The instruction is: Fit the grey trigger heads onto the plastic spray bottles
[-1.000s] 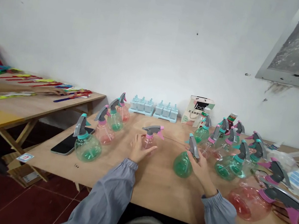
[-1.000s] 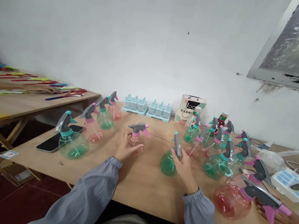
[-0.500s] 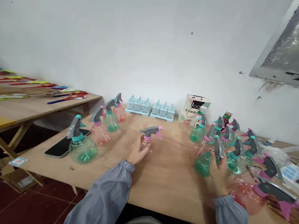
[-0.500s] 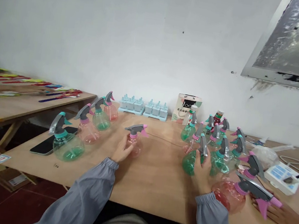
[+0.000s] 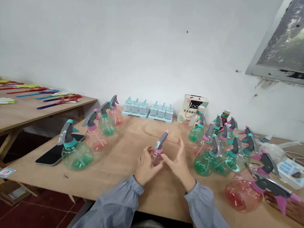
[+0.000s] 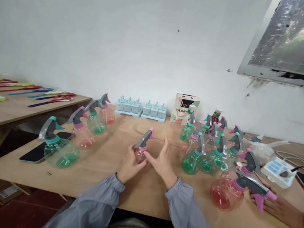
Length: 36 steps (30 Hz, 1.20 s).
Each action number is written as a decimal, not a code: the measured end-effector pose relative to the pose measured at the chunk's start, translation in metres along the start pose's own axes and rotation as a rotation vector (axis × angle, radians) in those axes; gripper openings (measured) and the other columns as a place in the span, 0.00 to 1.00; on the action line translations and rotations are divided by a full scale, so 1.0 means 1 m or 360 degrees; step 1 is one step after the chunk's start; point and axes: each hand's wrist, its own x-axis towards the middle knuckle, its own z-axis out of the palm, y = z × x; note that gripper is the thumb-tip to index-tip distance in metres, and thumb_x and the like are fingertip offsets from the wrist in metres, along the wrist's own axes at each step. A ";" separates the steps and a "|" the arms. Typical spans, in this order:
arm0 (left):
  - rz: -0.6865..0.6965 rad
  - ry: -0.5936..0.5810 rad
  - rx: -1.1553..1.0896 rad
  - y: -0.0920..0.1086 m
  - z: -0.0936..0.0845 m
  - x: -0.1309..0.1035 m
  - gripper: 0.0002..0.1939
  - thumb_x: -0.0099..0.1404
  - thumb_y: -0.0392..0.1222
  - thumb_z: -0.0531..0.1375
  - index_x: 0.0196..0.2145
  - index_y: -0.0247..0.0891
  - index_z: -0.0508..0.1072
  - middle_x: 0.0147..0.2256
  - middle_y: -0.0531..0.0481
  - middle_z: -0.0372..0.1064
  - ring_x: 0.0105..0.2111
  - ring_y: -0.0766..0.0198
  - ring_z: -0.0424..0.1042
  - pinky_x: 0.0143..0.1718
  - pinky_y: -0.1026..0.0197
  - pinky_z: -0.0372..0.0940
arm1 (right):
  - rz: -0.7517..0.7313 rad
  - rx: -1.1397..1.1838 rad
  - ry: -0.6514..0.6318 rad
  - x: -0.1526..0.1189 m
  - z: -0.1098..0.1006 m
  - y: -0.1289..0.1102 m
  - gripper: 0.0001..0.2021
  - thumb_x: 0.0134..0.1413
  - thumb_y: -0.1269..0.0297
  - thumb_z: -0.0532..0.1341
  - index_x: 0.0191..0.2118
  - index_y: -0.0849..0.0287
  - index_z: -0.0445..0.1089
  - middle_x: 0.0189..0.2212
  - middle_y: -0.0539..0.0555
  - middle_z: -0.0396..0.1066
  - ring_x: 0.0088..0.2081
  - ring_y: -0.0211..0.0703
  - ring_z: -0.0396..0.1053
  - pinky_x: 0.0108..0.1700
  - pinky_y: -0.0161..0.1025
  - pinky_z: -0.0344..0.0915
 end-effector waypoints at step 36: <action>-0.0837 0.1248 0.0890 -0.072 -0.164 0.002 0.46 0.53 0.56 0.68 0.64 0.36 0.58 0.59 0.31 0.56 0.60 0.30 0.57 0.56 0.25 0.55 | 0.0097 0.0072 0.0005 0.019 -0.022 0.010 0.17 0.46 0.52 0.66 0.39 0.55 0.65 0.35 0.53 0.70 0.38 0.48 0.69 0.42 0.45 0.66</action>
